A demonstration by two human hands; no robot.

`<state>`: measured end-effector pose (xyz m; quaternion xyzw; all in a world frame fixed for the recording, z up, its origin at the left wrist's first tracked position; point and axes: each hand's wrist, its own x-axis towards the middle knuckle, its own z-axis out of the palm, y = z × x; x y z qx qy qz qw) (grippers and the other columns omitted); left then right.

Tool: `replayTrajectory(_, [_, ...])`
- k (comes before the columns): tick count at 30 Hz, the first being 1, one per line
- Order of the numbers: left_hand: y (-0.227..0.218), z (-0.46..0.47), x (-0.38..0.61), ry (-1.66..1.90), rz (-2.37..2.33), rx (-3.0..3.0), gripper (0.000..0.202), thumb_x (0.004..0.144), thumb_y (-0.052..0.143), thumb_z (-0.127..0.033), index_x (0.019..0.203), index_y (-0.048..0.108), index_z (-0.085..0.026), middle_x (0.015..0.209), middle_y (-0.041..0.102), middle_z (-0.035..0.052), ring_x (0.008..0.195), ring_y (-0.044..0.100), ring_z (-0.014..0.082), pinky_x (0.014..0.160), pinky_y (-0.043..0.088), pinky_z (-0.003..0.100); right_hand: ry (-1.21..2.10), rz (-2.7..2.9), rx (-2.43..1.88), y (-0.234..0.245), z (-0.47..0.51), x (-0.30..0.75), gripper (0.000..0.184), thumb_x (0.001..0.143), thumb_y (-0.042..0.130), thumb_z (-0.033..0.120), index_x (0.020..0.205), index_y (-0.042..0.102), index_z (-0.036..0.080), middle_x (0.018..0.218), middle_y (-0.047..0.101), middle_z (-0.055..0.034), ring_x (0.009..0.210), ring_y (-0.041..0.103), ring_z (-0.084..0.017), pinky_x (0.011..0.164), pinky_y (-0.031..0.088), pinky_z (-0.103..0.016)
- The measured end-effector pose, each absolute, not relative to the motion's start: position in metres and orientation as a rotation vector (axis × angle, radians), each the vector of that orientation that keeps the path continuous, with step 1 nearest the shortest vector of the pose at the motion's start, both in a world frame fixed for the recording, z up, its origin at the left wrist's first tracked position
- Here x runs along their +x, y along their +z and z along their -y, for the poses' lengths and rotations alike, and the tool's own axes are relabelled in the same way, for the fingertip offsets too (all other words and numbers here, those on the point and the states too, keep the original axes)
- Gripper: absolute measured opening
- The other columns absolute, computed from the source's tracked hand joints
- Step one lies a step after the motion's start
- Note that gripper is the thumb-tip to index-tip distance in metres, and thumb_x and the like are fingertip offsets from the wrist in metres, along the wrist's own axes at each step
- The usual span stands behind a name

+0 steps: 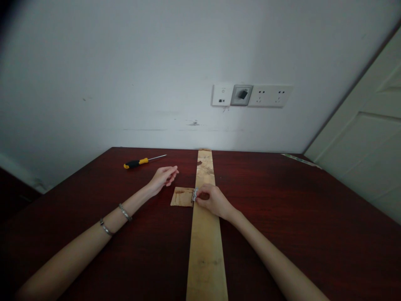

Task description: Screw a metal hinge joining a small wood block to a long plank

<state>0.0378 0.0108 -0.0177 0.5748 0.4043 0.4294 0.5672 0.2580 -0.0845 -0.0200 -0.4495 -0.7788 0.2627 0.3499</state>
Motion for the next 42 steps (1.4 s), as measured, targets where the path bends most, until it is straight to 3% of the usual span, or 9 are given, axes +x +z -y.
replayTrajectory(17, [-0.015,-0.009,0.037,0.982,-0.933,1.356,0.037,0.073,0.064,-0.049,0.072,0.062,-0.012,0.057,0.045,-0.0030,0.042,0.037,0.0041,0.033,0.022,0.016,0.725,1.998,-1.203,-0.021,0.082,0.263,0.010,0.070,0.063,0.020,0.080,0.067,0.019,0.081,0.064,-0.0017,0.073,0.057,-0.014,0.067,0.045,-0.026])
replayTrajectory(23, [-0.013,-0.009,0.038,0.989,-0.933,1.361,0.037,0.073,0.064,-0.049,0.072,0.061,-0.011,0.056,0.045,-0.0029,0.041,0.036,0.0041,0.033,0.022,0.016,0.903,1.914,-1.208,-0.024,0.078,0.272,0.013,0.069,0.064,0.021,0.081,0.064,0.018,0.076,0.062,-0.0003,0.067,0.054,-0.013,0.060,0.043,-0.025])
replayTrajectory(30, [0.008,-0.026,0.014,1.063,-1.003,1.478,0.035,0.076,0.061,-0.047,0.078,0.061,-0.012,0.060,0.046,-0.0013,0.045,0.040,0.0055,0.034,0.023,0.017,1.135,1.670,-1.171,-0.016,0.074,0.277,0.008,0.069,0.060,0.023,0.070,0.054,0.017,0.065,0.052,0.0031,0.058,0.047,-0.010,0.053,0.035,-0.022])
replayTrajectory(35, [0.024,-0.050,-0.030,1.000,-1.280,1.804,0.029,0.077,0.055,-0.038,0.087,0.065,-0.013,0.065,0.057,0.0015,0.048,0.045,0.0074,0.039,0.030,0.018,1.212,1.573,-1.195,-0.020,0.071,0.279,0.016,0.068,0.063,0.029,0.069,0.052,0.017,0.059,0.046,0.0052,0.052,0.040,-0.008,0.050,0.031,-0.022])
replayTrajectory(42, [0.013,-0.071,-0.069,0.649,-1.510,2.120,0.006,0.059,0.063,-0.019,0.058,0.068,-0.016,0.062,0.066,0.0020,0.065,0.058,0.0158,0.060,0.040,0.024,1.218,1.570,-1.201,-0.020,0.072,0.279,0.017,0.068,0.064,0.031,0.069,0.053,0.017,0.061,0.047,0.0043,0.054,0.040,-0.009,0.051,0.031,-0.023])
